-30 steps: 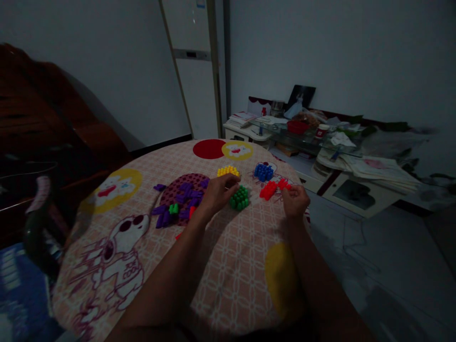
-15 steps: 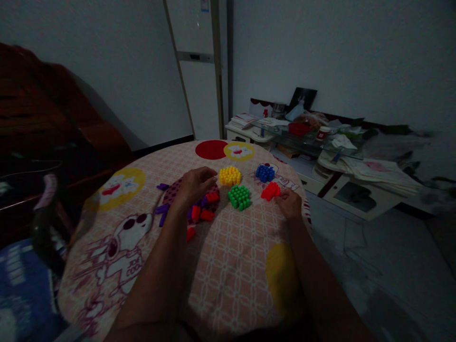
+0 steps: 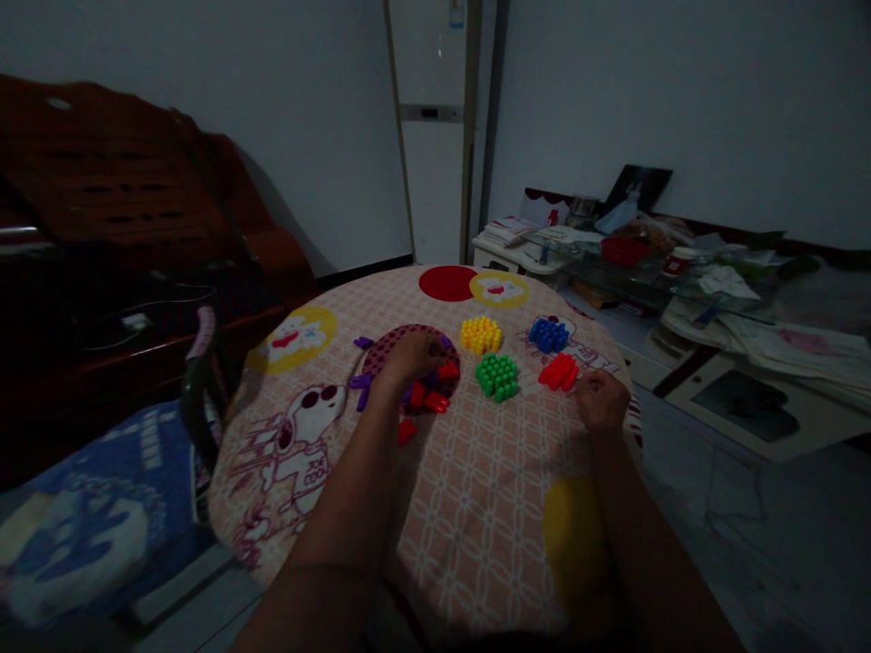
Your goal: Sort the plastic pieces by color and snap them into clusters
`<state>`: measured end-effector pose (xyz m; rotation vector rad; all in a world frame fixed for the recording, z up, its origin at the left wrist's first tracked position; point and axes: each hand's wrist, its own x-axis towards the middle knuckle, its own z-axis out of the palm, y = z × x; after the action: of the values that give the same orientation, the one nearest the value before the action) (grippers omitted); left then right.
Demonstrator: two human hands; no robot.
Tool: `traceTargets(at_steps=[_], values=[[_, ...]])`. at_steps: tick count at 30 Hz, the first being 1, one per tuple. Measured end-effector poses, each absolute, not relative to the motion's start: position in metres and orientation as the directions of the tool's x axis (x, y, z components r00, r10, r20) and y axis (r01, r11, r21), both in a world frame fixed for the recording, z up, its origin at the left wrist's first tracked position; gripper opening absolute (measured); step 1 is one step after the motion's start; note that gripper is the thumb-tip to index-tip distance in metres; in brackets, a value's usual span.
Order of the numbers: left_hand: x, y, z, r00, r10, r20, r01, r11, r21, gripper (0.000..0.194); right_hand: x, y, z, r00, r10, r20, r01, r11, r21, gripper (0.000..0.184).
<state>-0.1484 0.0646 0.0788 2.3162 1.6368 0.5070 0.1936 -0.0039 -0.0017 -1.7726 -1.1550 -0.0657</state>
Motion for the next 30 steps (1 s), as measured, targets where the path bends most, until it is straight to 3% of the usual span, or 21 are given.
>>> traceTargets(at_steps=[11,16,20,30], values=[[-0.126,0.071,0.050,0.279,0.953,0.114,0.917,-0.300,0.262,0.021,0.188,-0.009,0.006,0.548,0.608,0.575,0.726,-0.004,-0.688,0.010],[-0.118,0.064,0.073,0.268,0.925,0.268,0.856,-0.356,0.376,0.025,0.187,-0.007,0.003,0.574,0.595,0.562,0.704,-0.008,-0.710,0.009],[-0.087,0.056,0.089,0.348,0.885,0.309,0.758,-0.459,0.463,0.026,0.188,-0.004,0.000,0.593,0.581,0.557,0.703,-0.037,-0.710,0.010],[0.020,0.070,0.089,0.491,0.855,0.165,0.804,-0.518,0.293,0.031,0.190,-0.002,-0.006,0.612,0.604,0.511,0.680,-0.071,-0.730,0.023]])
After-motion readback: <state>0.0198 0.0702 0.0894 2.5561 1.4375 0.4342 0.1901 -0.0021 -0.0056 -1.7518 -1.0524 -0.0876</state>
